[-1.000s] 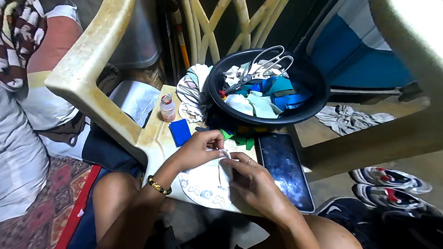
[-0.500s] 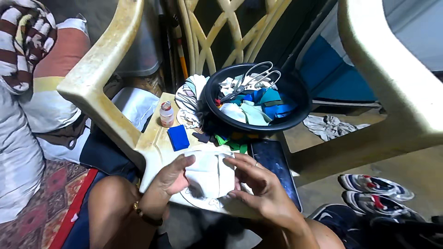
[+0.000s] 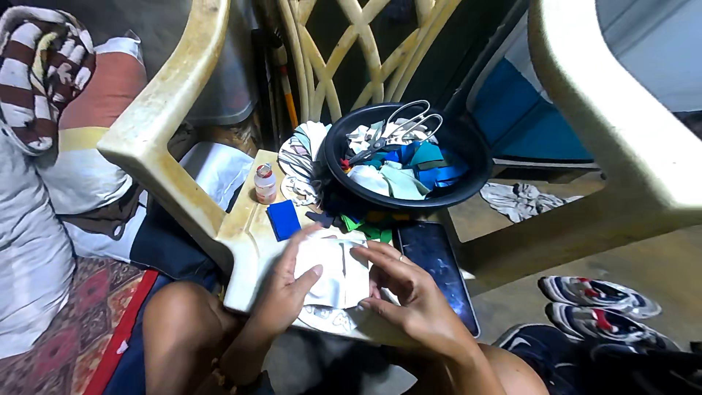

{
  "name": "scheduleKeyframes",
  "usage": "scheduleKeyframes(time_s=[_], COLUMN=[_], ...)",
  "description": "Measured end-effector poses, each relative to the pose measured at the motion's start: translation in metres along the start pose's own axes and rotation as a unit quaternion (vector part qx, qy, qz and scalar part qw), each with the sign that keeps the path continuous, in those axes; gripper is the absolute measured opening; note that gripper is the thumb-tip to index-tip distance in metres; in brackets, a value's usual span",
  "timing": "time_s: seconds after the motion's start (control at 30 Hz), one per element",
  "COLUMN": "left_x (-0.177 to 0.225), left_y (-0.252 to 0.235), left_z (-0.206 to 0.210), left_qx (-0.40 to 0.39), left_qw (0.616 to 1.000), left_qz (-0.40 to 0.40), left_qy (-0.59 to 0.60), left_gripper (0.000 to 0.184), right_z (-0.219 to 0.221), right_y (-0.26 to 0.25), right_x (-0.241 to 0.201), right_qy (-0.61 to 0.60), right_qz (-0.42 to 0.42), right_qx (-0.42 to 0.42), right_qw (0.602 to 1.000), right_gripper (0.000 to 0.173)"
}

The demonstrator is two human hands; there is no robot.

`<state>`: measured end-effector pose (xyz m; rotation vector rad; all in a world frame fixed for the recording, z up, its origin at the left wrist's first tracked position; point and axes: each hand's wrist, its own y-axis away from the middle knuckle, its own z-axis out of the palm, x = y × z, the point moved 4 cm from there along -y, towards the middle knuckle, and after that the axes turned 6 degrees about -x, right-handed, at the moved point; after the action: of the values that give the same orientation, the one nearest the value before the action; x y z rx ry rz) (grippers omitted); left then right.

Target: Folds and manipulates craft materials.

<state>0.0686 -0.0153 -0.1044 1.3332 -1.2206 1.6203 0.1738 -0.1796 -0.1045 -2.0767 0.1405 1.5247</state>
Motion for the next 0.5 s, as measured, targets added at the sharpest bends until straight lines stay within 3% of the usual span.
scheduleKeyframes(time_s=[0.03,0.17,0.33,0.5], left_x=[0.002,0.007,0.008,0.004], left_y=[0.001,0.000,-0.003,-0.005], left_z=[0.000,0.004,0.008,0.012], left_qx=[-0.021,-0.103,-0.094,-0.064], left_qw=[1.000,0.992,0.990,0.997], left_qz=[0.000,-0.048,-0.085,-0.045], left_qy=[0.003,0.048,0.057,0.022], left_gripper=[0.033,0.027,0.016,0.027], right_z=[0.001,0.003,0.006,0.010], right_y=[0.000,-0.001,-0.001,-0.002], right_x=[0.000,0.000,0.000,-0.001], right_qy=[0.000,-0.005,-0.006,-0.002], right_qz=[-0.001,-0.004,-0.003,-0.004], right_qx=[-0.002,-0.014,-0.017,-0.016], right_qw=[1.000,1.000,1.000,1.000], right_gripper=[0.065,0.064,0.064,0.066])
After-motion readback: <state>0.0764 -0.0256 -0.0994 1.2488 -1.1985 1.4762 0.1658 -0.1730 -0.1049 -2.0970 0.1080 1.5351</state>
